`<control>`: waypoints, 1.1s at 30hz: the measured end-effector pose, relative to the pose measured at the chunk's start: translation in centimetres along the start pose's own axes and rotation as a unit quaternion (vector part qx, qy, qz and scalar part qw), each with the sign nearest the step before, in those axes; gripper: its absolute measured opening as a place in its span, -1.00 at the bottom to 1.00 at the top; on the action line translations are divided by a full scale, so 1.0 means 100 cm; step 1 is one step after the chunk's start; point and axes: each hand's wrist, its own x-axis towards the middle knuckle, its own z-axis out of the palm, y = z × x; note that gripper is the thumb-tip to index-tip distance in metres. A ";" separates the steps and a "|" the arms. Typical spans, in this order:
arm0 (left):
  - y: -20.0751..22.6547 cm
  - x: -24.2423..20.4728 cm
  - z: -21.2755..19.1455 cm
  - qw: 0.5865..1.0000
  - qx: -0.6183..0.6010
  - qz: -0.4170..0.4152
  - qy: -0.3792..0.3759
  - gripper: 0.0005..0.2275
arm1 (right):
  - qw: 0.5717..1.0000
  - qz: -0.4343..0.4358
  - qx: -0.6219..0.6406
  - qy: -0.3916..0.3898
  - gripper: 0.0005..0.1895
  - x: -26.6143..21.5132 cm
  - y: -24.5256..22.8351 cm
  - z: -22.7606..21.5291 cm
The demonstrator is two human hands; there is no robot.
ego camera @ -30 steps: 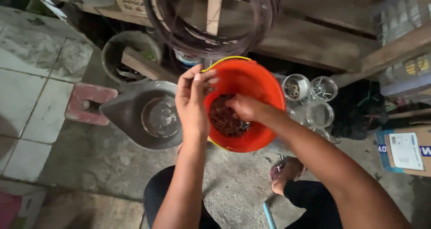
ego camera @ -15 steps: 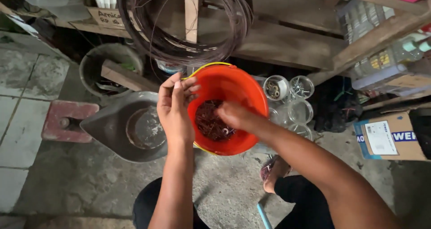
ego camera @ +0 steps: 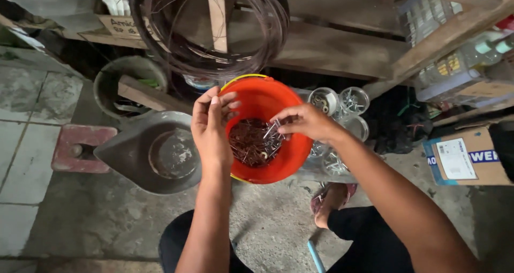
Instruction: The person sorts mixed fasteners from a red bucket into several clear jars. They pick up handfuls of nails and screws, separate them by type, and place each category into a corresponding jar on the floor.
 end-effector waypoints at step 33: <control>-0.016 -0.016 0.036 0.947 0.292 0.028 -0.132 -0.74 | 0.940 0.050 -0.182 0.285 -0.57 -0.132 0.115 -0.178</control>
